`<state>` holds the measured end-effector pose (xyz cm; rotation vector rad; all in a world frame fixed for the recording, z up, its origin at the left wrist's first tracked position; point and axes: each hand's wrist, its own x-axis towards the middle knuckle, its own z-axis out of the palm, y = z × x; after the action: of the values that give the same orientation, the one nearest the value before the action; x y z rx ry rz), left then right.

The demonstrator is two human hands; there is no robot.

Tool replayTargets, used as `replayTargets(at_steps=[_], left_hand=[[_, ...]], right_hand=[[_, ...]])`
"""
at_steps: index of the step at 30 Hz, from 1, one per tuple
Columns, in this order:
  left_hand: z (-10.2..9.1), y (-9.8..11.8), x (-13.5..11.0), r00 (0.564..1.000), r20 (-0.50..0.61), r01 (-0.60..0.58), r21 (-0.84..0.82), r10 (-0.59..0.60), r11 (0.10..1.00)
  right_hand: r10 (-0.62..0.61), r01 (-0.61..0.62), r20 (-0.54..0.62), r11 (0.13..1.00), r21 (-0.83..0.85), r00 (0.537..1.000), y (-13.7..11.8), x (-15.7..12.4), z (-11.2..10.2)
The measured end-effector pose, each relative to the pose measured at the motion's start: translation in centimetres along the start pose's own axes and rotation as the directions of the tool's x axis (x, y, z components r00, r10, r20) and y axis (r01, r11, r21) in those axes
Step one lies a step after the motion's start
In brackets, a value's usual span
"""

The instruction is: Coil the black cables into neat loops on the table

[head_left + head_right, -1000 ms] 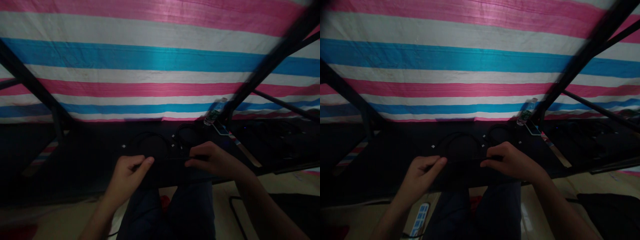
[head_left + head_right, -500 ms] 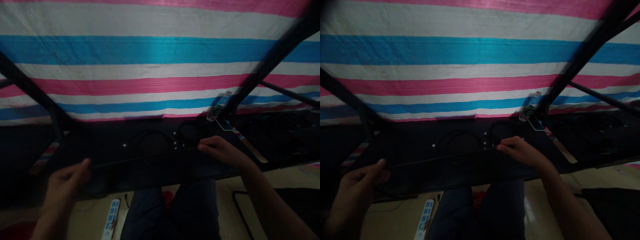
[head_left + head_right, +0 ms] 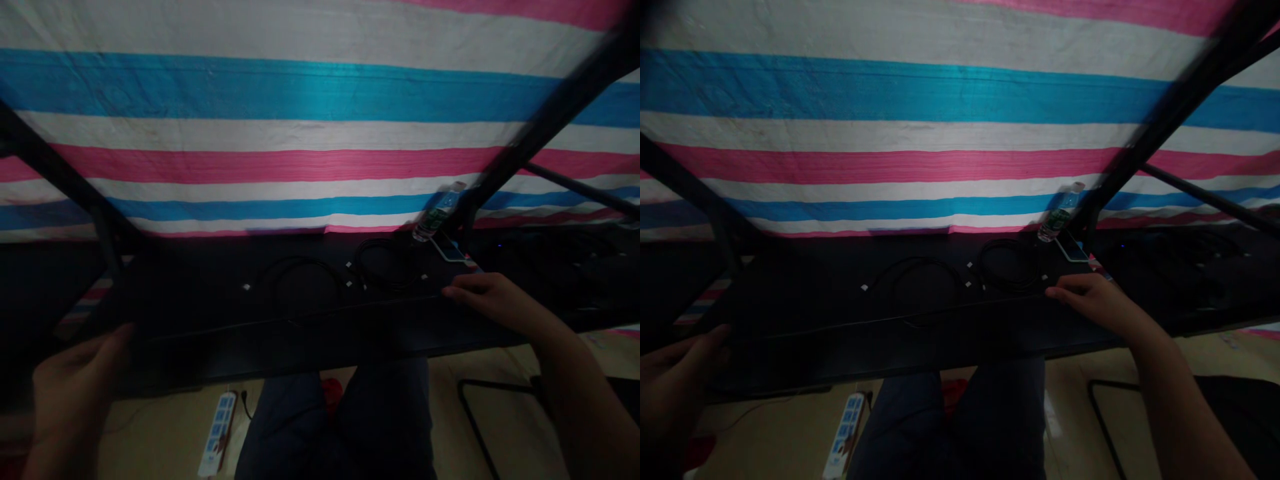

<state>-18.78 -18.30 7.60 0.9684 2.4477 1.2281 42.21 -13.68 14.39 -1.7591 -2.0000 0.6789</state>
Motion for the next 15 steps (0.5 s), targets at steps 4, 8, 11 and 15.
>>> replayTargets(at_steps=[4, 8, 11, 15], left_hand=[[0.5, 1.4, -0.4, 0.994, -0.005, 0.107, 0.010, -0.107, 0.994], [1.1, 1.0, 0.4, 0.997, 0.071, 0.000, 0.122, -0.009, 0.993], [1.5, 0.8, 0.4, 0.987, 0.133, -0.109, 0.181, 0.086, 0.977], [2.0, 1.2, -0.4, 0.984, 0.155, -0.115, 0.185, 0.086, 0.976]], right_hand=[[-0.062, 0.053, -0.137, 0.997, -0.064, 0.989, 0.5, 0.0, -0.3], [-0.120, 0.076, -0.241, 0.980, -0.184, 0.963, 1.3, 0.0, -1.2], [-0.150, 0.088, -0.245, 0.965, -0.246, 0.958, 2.6, 0.2, -1.5], [-0.140, 0.083, -0.267, 0.973, -0.215, 0.954, 4.7, 0.5, -0.2]])
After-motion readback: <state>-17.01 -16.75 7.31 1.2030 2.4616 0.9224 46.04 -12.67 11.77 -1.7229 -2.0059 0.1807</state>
